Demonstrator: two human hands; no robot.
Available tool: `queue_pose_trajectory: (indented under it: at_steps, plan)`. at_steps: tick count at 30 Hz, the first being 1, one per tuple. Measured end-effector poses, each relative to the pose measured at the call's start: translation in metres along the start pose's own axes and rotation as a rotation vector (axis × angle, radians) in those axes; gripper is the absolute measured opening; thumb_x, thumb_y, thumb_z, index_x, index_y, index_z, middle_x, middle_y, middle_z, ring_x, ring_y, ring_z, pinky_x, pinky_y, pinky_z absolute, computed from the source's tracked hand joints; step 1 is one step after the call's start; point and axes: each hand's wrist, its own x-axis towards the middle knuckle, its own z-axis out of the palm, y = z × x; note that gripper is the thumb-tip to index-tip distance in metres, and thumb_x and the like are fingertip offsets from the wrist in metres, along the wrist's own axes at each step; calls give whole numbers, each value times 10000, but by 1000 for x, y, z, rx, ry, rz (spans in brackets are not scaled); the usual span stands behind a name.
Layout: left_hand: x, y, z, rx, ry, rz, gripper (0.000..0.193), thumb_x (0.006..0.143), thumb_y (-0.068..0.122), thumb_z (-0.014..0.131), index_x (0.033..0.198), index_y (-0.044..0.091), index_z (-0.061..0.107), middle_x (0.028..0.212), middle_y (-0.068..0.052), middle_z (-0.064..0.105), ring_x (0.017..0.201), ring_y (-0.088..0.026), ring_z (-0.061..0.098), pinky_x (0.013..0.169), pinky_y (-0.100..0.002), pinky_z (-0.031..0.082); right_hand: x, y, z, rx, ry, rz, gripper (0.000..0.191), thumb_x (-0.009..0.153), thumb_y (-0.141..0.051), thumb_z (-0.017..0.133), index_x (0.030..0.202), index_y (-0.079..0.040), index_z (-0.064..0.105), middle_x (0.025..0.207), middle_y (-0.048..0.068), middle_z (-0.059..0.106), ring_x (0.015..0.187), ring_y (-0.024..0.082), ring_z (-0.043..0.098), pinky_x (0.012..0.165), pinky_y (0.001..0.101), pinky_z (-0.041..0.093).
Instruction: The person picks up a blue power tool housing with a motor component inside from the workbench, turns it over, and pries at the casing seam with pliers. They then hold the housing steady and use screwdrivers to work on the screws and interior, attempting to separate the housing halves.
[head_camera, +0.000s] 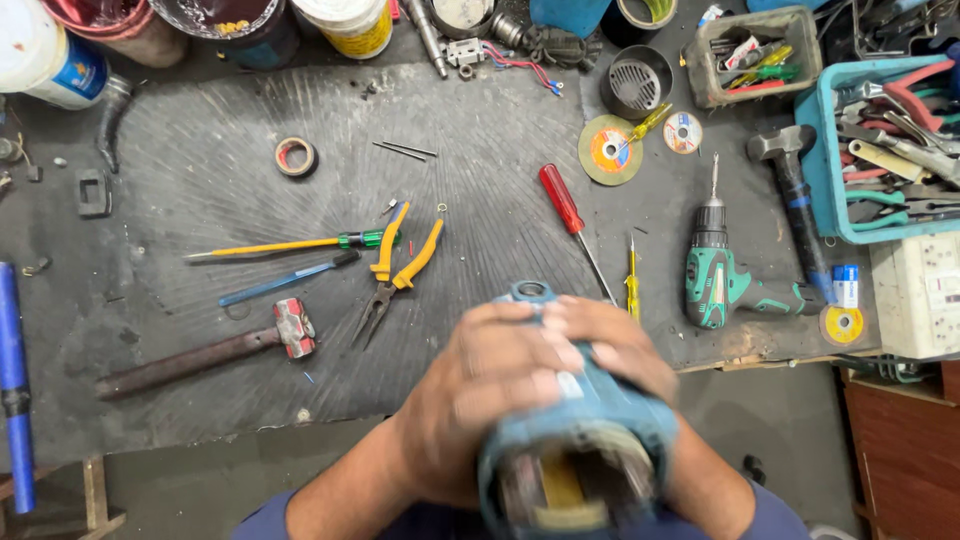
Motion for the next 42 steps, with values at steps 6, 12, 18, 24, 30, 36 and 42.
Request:
queue_pose_trajectory:
  at_steps: [6, 12, 18, 24, 30, 36, 42]
  plan:
    - [-16, -53, 19, 43, 39, -177, 861, 678, 265, 949, 1378, 110, 473, 1335, -134, 595, 1257, -359, 603, 1121, -491, 478, -31, 52, 30, 143, -91, 265, 785, 850, -285, 811, 1463, -55, 379, 1472, 232, 491, 1379, 416, 485, 1169, 509, 391]
    - [-83, -99, 43, 24, 80, -343, 1039, 601, 247, 1015, 1428, 88, 407, 1390, -139, 558, 1296, -352, 597, 1109, -435, 497, -69, 76, 34, -135, -247, 424, 907, 751, -202, 938, 1503, -61, 452, 1480, 111, 595, 1394, 291, 588, 1204, 421, 442]
    - [-60, -73, 37, -116, 91, -416, 1228, 526, 301, 1013, 1496, 38, 307, 1449, -156, 516, 1346, -362, 540, 1150, -461, 432, -49, 73, 25, 265, -146, 369, 1232, 689, -323, 995, 1569, -79, 168, 1615, 186, 359, 1488, 337, 422, 1225, 446, 389]
    - [19, -11, 15, 42, 104, -52, 851, 767, 189, 976, 1424, 59, 451, 1383, -127, 581, 1289, -313, 634, 1081, -414, 553, -7, 17, -11, 52, -97, 102, 1095, 648, -236, 983, 1523, -94, 341, 1551, 193, 496, 1431, 337, 527, 1207, 439, 442]
    - [21, 9, 15, -26, 4, 39, 496, 881, 155, 757, 1290, 79, 487, 1265, -111, 586, 1219, -283, 637, 1126, -429, 531, -27, 6, -20, 23, 116, -179, 1026, 690, -208, 960, 1524, -99, 372, 1538, 179, 522, 1408, 326, 551, 1191, 430, 459]
    - [-42, -65, 44, -3, 36, -322, 1024, 646, 253, 984, 1465, 76, 394, 1421, -150, 554, 1340, -348, 580, 1141, -427, 496, -73, 78, 36, 1, -91, 314, 958, 733, -180, 937, 1525, -103, 403, 1526, 165, 547, 1386, 314, 576, 1175, 420, 477]
    - [-84, -84, 47, -36, -38, -408, 1107, 595, 279, 1010, 1493, 68, 397, 1507, -169, 526, 1439, -345, 528, 1200, -440, 442, -64, 79, 28, 79, -162, 248, 1107, 657, -367, 979, 1536, -86, 367, 1562, 159, 497, 1481, 340, 505, 1250, 463, 409]
